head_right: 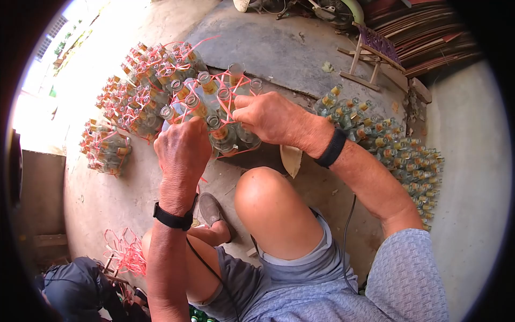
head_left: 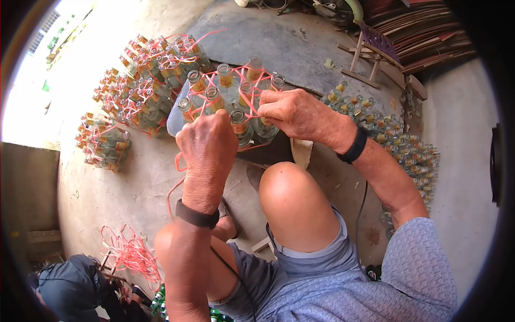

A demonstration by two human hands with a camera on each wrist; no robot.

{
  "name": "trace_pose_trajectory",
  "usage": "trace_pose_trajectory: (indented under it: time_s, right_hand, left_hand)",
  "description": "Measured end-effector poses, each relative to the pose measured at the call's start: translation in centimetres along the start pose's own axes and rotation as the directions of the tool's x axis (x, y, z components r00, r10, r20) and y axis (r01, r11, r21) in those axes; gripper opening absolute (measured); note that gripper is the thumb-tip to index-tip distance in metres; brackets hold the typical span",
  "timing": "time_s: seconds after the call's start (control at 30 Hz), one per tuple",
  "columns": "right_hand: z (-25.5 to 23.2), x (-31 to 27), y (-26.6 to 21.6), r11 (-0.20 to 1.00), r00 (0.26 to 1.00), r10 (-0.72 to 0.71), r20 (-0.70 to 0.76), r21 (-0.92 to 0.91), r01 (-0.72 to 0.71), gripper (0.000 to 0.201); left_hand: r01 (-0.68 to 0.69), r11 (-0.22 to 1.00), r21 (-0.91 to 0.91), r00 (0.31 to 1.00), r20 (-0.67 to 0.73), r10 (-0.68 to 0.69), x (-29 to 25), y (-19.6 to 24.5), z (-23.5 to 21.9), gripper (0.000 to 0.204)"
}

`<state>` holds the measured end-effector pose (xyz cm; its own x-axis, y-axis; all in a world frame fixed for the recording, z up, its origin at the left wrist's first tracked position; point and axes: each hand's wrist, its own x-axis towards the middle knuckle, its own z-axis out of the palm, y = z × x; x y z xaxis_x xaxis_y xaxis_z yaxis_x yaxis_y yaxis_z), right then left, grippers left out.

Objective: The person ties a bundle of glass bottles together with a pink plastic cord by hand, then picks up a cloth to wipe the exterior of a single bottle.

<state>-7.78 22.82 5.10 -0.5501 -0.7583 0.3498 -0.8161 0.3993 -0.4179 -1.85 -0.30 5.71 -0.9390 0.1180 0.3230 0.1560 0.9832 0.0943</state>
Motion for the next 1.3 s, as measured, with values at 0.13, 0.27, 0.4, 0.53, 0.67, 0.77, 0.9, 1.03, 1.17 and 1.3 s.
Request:
trace_pose_trajectory:
  time_s: [0.13, 0.27, 0.4, 0.53, 0.67, 0.77, 0.9, 1.03, 1.17, 1.3]
  right_hand:
    - [0.0, 0.0, 0.0, 1.0, 1.0, -0.004, 0.0, -0.001, 0.004, 0.007]
    - [0.1, -0.1, -0.1, 0.999, 1.0, 0.017, -0.007, -0.046, -0.018, 0.009]
    - [0.5, -0.4, -1.4, 0.984, 0.991, 0.022, -0.129, -0.171, -0.044, 0.015]
    - [1.2, -0.3, -1.8, 0.952, 0.976, -0.082, -0.204, -0.305, 0.016, 0.021]
    - [1.4, -0.2, -1.7, 0.938, 0.976, -0.092, -0.198, -0.346, 0.018, 0.023]
    - [1.1, 0.2, -1.6, 0.927, 0.982, -0.094, -0.164, -0.375, 0.026, 0.024]
    - [0.7, 0.6, -1.2, 0.91, 0.991, -0.112, -0.074, -0.408, 0.073, 0.021]
    - [-0.1, 1.4, -1.6, 0.896, 0.994, -0.108, 0.023, -0.431, 0.108, 0.016]
    - [-0.1, 1.8, -1.0, 0.899, 0.99, -0.083, 0.11, -0.421, 0.122, 0.017]
    - [-0.1, 2.1, -1.3, 0.895, 0.991, -0.06, 0.12, -0.433, 0.107, 0.017]
  left_hand:
    - [0.044, 0.999, -0.025, 0.999, -0.001, -0.044, -1.1, 0.1, 0.1, 0.014]
    - [0.13, 0.979, -0.154, 0.991, -0.021, -0.135, -1.6, 0.2, 0.0, 0.02]
    - [0.172, 0.958, -0.229, 0.978, -0.076, -0.193, -1.9, 0.1, 0.9, 0.025]
    - [0.226, 0.92, -0.321, 0.962, -0.076, -0.263, -1.7, 0.1, 0.9, 0.027]
    - [0.279, 0.871, -0.403, 0.946, -0.038, -0.321, -1.4, 0.1, 1.0, 0.026]
    - [0.299, 0.855, -0.424, 0.941, -0.019, -0.338, -1.2, 0.0, 1.2, 0.026]
    - [0.312, 0.869, -0.383, 0.94, -0.008, -0.34, -0.9, 0.0, 1.2, 0.026]
    - [0.326, 0.878, -0.351, 0.936, -0.011, -0.352, -0.9, 0.1, 1.3, 0.027]
    - [0.338, 0.877, -0.341, 0.935, 0.011, -0.356, -0.7, 0.2, 1.4, 0.027]
    - [0.362, 0.845, -0.392, 0.924, 0.034, -0.38, -0.8, 0.2, 1.4, 0.027]
